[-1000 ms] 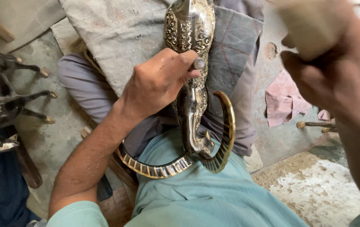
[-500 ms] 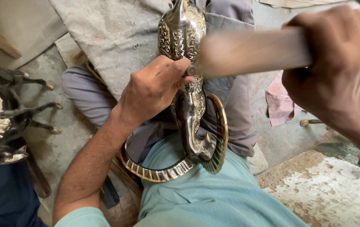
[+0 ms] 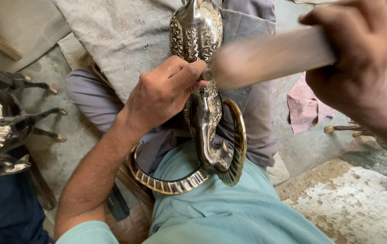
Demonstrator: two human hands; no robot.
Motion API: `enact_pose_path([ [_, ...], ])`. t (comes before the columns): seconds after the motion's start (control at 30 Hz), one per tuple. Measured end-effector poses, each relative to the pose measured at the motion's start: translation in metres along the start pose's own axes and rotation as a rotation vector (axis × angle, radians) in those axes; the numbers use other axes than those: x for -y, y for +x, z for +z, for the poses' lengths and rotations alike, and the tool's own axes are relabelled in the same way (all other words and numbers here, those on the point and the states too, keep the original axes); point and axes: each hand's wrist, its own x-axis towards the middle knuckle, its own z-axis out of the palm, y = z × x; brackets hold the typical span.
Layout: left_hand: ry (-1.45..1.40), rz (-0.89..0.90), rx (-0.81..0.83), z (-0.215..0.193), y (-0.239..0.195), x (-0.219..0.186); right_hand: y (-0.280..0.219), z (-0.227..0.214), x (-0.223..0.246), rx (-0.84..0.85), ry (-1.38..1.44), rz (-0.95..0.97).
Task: The person uses a hammer and chisel to engrave intricate patterns onto a metal goat head sculpture. They hold the sculpture steady with one hand while striking the chisel with the other to create detailed designs.
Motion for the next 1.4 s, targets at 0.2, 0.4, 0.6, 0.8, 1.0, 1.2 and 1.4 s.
enact_pose_path([
  [0.2, -0.002, -0.002, 0.021, 0.000, -0.002, 0.001, -0.003, 0.001, -0.003, 0.001, 0.016, -0.004],
  [0.4, -0.001, 0.013, 0.019, 0.003, 0.000, 0.003, -0.023, -0.010, -0.004, 0.184, 0.096, 0.080],
  [0.6, 0.004, 0.028, -0.019, 0.003, -0.003, 0.005, -0.034, -0.001, -0.006, 0.246, 0.086, 0.097],
  [0.8, -0.010, -0.017, -0.135, 0.009, 0.002, 0.006, 0.003, 0.006, -0.001, 0.234, 0.167, 0.179],
  [1.0, 0.011, -0.026, -0.106, 0.009, -0.002, 0.003, 0.002, -0.020, 0.008, 0.224, 0.502, 0.324],
  [1.2, 0.010, 0.015, -0.077, 0.009, 0.004, 0.002, -0.022, -0.015, 0.005, 0.257, 0.286, 0.269],
  [1.4, -0.062, -0.059, -0.114, -0.003, 0.004, -0.002, -0.031, 0.025, -0.001, 0.285, -0.224, 0.164],
])
